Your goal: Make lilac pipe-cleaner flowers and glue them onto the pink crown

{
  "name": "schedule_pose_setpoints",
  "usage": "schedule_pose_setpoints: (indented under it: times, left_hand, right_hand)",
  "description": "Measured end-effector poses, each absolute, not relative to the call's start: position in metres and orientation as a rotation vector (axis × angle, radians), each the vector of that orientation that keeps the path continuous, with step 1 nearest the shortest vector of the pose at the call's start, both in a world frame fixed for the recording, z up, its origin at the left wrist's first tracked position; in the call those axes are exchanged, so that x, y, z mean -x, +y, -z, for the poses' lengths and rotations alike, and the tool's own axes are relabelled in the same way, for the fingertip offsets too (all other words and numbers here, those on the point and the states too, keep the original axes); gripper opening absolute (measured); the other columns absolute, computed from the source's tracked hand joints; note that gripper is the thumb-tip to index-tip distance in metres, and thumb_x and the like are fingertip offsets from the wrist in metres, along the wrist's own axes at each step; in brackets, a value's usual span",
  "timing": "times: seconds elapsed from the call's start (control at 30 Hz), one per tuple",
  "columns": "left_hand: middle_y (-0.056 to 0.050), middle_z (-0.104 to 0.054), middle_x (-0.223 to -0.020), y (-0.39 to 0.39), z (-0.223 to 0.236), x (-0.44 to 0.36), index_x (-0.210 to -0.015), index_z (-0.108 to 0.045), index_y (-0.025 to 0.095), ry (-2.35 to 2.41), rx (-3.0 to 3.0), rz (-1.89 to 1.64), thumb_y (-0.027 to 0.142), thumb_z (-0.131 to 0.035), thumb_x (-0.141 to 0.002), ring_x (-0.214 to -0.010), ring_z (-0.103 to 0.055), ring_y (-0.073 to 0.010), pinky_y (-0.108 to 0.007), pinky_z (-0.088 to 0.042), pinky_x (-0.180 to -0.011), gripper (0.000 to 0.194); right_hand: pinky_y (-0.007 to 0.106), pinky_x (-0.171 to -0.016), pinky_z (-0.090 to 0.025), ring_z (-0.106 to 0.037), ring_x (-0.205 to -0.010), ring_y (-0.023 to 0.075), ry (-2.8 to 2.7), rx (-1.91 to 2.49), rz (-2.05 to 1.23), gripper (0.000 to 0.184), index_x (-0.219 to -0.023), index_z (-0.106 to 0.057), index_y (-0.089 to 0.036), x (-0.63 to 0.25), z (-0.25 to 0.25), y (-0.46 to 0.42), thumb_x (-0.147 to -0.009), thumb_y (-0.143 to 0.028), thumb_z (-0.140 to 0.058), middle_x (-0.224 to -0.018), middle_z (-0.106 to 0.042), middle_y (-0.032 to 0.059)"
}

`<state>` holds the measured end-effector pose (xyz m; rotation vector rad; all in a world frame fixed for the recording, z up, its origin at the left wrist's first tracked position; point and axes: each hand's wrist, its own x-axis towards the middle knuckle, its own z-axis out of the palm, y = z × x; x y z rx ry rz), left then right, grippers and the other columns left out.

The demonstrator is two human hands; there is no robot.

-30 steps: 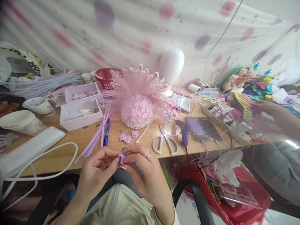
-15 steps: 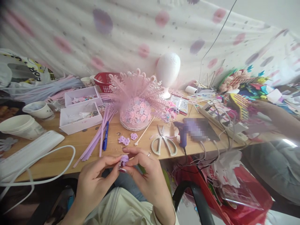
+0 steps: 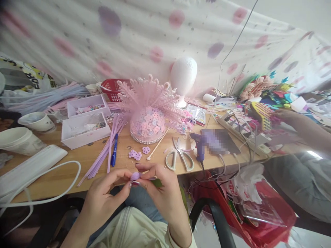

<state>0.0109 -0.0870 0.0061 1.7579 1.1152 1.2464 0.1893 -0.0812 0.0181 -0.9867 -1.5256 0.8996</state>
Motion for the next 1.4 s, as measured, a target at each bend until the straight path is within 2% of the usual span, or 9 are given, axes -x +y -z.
schedule_pose_setpoints:
  times: [0.23,0.43,0.5,0.57,0.67,0.87,1.0,1.27,1.4]
  left_hand:
    - [0.005,-0.074,-0.088,-0.088,0.001,-0.012,-0.097,-0.064,0.027,1.044,-1.778,-1.256,0.006,-0.061,-0.086,-0.078,-0.072,-0.0092,-0.013,-0.055,-0.077,0.024]
    - [0.007,-0.072,-0.084,-0.086,-0.002,-0.012,-0.094,-0.064,0.027,0.941,-1.872,-1.188,0.004,-0.063,-0.084,-0.076,-0.068,-0.0090,-0.014,-0.049,-0.076,0.026]
    - [0.006,-0.069,-0.078,-0.084,0.000,-0.012,-0.089,-0.065,0.025,0.940,-1.771,-1.136,0.005,-0.063,-0.083,-0.073,-0.064,-0.0098,-0.015,-0.047,-0.073,0.021]
    - [0.006,-0.060,-0.067,-0.084,0.004,-0.012,-0.082,-0.064,0.023,0.915,-1.621,-1.055,0.007,-0.062,-0.081,-0.062,-0.057,-0.0093,-0.016,-0.044,-0.063,0.016]
    - [0.007,-0.047,-0.058,-0.083,0.010,-0.012,-0.077,-0.061,0.020,0.796,-1.415,-0.922,0.010,-0.060,-0.081,-0.053,-0.043,-0.0080,-0.017,-0.037,-0.053,0.011]
    - [0.007,-0.051,-0.056,-0.083,0.019,-0.011,-0.082,-0.064,0.019,0.730,-1.187,-0.944,0.011,-0.061,-0.080,-0.043,-0.040,-0.0056,-0.016,-0.034,-0.043,0.009]
    - [0.009,-0.049,-0.049,-0.083,0.024,-0.014,-0.080,-0.061,0.019,0.581,-0.968,-0.948,0.015,-0.064,-0.082,-0.034,-0.035,-0.0032,-0.014,-0.037,-0.038,0.005]
    - [0.015,-0.027,-0.040,-0.078,0.022,-0.019,-0.081,-0.058,0.018,0.153,-0.627,-0.899,0.020,-0.064,-0.084,-0.024,-0.020,-0.0020,-0.013,-0.043,-0.034,0.006]
    - [0.015,-0.030,-0.038,-0.076,0.024,-0.018,-0.082,-0.055,0.020,0.204,-0.597,-0.902,0.025,-0.062,-0.085,-0.023,-0.023,-0.0039,-0.016,-0.043,-0.033,0.009]
  right_hand:
    - [0.027,-0.075,-0.055,-0.072,-0.085,0.0181,-1.530,0.824,-1.013,0.017,-0.072,-0.071,-0.022,-0.193,-0.016,-0.074,-0.081,-0.028,-0.084,-0.091,-0.076,0.0046]
    - [0.020,-0.059,-0.047,-0.057,-0.065,0.0113,-1.336,0.794,-1.292,0.032,-0.071,-0.060,-0.021,-0.197,-0.007,-0.073,-0.071,-0.027,-0.091,-0.074,-0.060,-0.0025]
    - [0.019,-0.054,-0.046,-0.055,-0.062,0.0099,-1.260,0.760,-1.497,0.039,-0.084,-0.060,-0.021,-0.198,0.000,-0.073,-0.068,-0.036,-0.092,-0.080,-0.058,-0.0026]
    - [0.020,-0.046,-0.044,-0.052,-0.055,0.0094,-1.247,0.696,-1.724,0.048,-0.090,-0.059,-0.021,-0.198,0.007,-0.071,-0.073,-0.059,-0.082,-0.080,-0.058,-0.0015]
    - [0.020,-0.039,-0.034,-0.044,-0.044,0.0083,-1.289,0.660,-1.889,0.059,-0.074,-0.055,-0.019,-0.195,0.012,-0.066,-0.084,-0.077,-0.056,-0.061,-0.052,-0.0032]
    - [0.018,-0.037,-0.018,-0.025,-0.037,0.0032,-1.143,0.722,-1.878,0.055,-0.054,-0.046,-0.019,-0.174,0.012,-0.067,-0.080,-0.057,-0.076,-0.043,-0.039,-0.0093]
    - [0.017,-0.031,-0.020,-0.026,-0.031,0.0027,-0.971,0.664,-1.829,0.057,-0.052,-0.041,-0.021,-0.161,0.016,-0.075,-0.075,-0.055,-0.080,-0.040,-0.038,-0.0104]
    - [0.017,-0.027,-0.032,-0.045,-0.028,0.0079,-0.921,0.713,-1.632,0.051,-0.058,-0.045,-0.021,-0.154,0.020,-0.071,-0.082,-0.055,-0.074,-0.043,-0.047,-0.0081]
    - [0.017,-0.026,-0.026,-0.037,-0.026,0.0058,-0.917,0.803,-1.594,0.057,-0.055,-0.046,-0.021,-0.153,0.027,-0.067,-0.082,-0.067,-0.067,-0.041,-0.043,-0.0086]
